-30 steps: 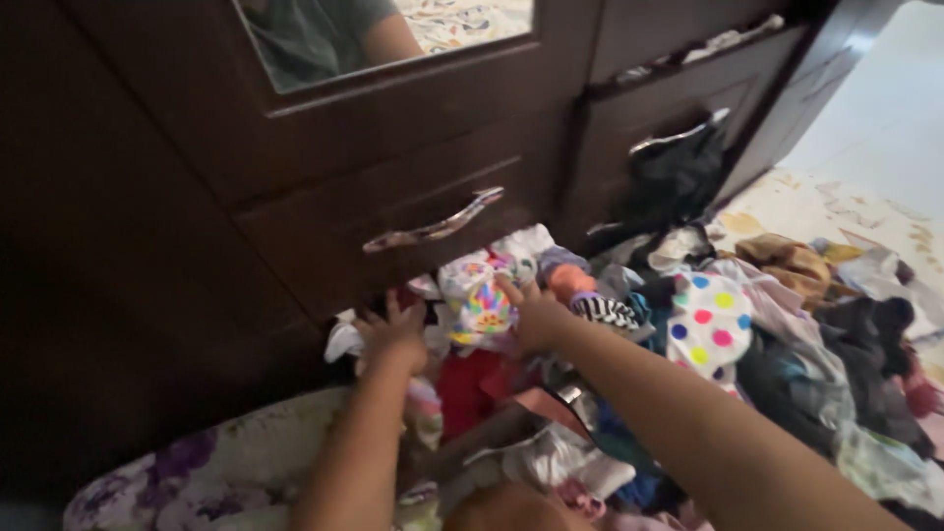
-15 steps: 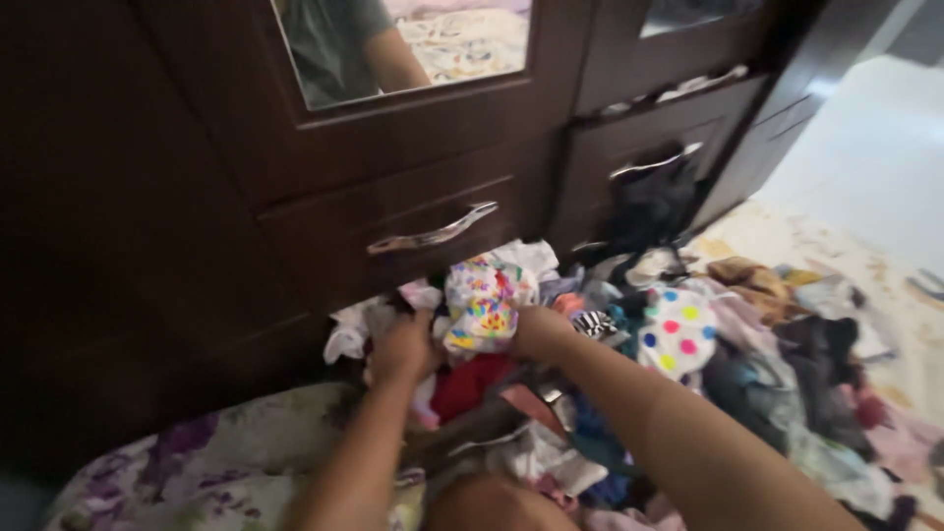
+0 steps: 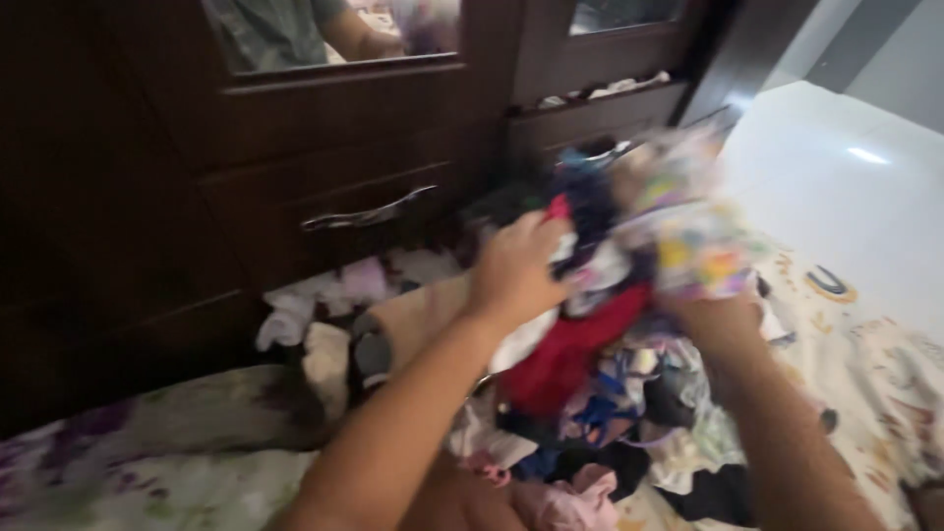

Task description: Sorting and organizing clothes in a dresser drawer.

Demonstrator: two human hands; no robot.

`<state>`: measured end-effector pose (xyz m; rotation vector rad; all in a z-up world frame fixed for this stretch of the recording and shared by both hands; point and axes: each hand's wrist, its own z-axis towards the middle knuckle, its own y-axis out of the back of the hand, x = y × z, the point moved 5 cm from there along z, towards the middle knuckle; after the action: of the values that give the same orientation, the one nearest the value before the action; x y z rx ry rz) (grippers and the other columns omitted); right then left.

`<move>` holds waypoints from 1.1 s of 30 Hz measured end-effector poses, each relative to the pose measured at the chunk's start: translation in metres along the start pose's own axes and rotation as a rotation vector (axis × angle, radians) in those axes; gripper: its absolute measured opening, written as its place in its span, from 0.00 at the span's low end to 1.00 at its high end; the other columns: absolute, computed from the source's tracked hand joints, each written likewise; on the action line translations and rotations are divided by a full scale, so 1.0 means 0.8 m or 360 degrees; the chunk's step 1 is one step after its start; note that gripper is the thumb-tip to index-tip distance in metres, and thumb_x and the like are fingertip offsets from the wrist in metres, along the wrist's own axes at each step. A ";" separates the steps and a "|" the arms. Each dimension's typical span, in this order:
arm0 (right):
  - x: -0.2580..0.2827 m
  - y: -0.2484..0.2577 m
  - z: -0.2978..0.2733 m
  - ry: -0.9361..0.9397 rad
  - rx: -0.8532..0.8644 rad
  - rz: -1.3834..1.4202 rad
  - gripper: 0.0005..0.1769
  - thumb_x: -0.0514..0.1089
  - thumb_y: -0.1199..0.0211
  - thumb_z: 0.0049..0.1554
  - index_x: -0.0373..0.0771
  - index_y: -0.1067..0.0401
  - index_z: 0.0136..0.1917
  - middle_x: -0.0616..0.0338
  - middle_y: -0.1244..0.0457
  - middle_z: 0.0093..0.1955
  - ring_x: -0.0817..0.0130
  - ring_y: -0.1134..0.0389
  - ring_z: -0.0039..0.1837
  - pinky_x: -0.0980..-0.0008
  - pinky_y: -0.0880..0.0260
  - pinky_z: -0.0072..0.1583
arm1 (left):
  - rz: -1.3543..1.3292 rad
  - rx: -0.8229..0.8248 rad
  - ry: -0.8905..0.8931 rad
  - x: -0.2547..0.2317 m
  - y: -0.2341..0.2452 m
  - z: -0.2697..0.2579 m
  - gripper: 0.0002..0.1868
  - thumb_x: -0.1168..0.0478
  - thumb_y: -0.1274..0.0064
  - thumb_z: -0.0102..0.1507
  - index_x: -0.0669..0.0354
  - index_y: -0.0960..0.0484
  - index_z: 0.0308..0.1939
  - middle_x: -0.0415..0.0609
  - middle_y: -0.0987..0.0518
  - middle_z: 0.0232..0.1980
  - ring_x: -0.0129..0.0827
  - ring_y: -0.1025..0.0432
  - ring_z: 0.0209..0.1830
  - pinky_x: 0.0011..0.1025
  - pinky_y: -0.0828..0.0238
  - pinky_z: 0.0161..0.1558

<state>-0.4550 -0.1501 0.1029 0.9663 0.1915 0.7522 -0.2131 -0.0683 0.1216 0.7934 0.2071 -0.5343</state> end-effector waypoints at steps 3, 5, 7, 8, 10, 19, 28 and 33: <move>-0.042 0.091 -0.002 0.0130 -0.0170 -0.0056 0.31 0.39 0.38 0.51 0.38 0.33 0.69 0.48 0.38 0.67 0.50 0.37 0.70 0.55 0.37 0.71 | -0.0212 -0.0383 -0.0265 -0.062 -0.039 0.046 0.35 0.45 0.30 0.49 0.51 0.26 0.55 0.54 0.25 0.54 0.54 0.27 0.52 0.49 0.30 0.50; -0.047 0.128 -0.006 0.0253 -0.0236 -0.0329 0.34 0.39 0.34 0.46 0.37 0.32 0.67 0.46 0.37 0.68 0.48 0.37 0.71 0.52 0.37 0.70 | -0.0246 -0.0289 -0.0179 -0.094 -0.074 0.072 0.34 0.47 0.30 0.48 0.48 0.25 0.55 0.51 0.25 0.53 0.53 0.27 0.52 0.51 0.31 0.51; -0.115 0.111 -0.012 -0.0281 -0.0274 0.0289 0.32 0.40 0.35 0.47 0.39 0.32 0.67 0.48 0.36 0.65 0.50 0.34 0.67 0.51 0.34 0.66 | -0.0207 -0.0192 -0.0117 -0.091 -0.125 0.071 0.36 0.45 0.31 0.49 0.47 0.26 0.58 0.52 0.26 0.58 0.54 0.28 0.56 0.52 0.32 0.53; -0.158 0.093 -0.023 -0.0810 -0.0295 0.0916 0.30 0.40 0.36 0.49 0.40 0.33 0.66 0.51 0.35 0.62 0.52 0.32 0.63 0.50 0.31 0.62 | -0.0159 -0.0096 -0.0054 -0.088 -0.152 0.070 0.38 0.43 0.32 0.51 0.46 0.27 0.62 0.53 0.27 0.62 0.55 0.29 0.60 0.53 0.32 0.56; -0.189 0.034 -0.024 -0.0611 -0.0176 0.0442 0.31 0.44 0.35 0.50 0.39 0.33 0.67 0.46 0.35 0.63 0.49 0.33 0.65 0.51 0.33 0.64 | -0.0114 0.0077 0.0003 -0.051 -0.215 0.047 0.43 0.40 0.32 0.50 0.49 0.28 0.65 0.57 0.31 0.67 0.65 0.36 0.65 0.68 0.41 0.57; -0.183 -0.186 -0.061 -0.0627 0.1011 -0.0920 0.40 0.74 0.45 0.52 0.54 0.34 0.72 0.39 0.46 0.75 0.29 0.46 0.73 0.24 0.46 0.63 | 0.0100 0.0393 -0.0038 0.156 -0.099 -0.061 0.27 0.45 0.39 0.58 0.53 0.18 0.56 0.56 0.24 0.65 0.53 0.32 0.67 0.51 0.36 0.64; 0.079 -0.173 0.064 0.0111 0.0889 -0.0589 0.19 0.59 0.41 0.58 0.46 0.20 0.53 0.51 0.29 0.55 0.50 0.27 0.59 0.51 0.28 0.59 | 0.0912 0.0767 0.0578 0.314 0.051 -0.160 0.45 0.43 0.34 0.51 0.54 0.32 0.67 0.58 0.34 0.69 0.57 0.38 0.69 0.51 0.40 0.65; 0.215 -0.297 0.091 0.0487 0.0667 0.0429 0.36 0.57 0.32 0.50 0.38 0.31 0.66 0.41 0.39 0.66 0.42 0.39 0.68 0.52 0.37 0.68 | 0.0997 0.0801 0.1114 0.365 0.045 -0.165 0.57 0.33 0.34 0.52 0.44 0.46 0.77 0.59 0.42 0.75 0.58 0.43 0.72 0.53 0.46 0.69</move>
<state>-0.1777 -0.1672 -0.0156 1.2859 0.5075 1.1366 0.0566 -0.0619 -0.0557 1.4530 0.4543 0.3231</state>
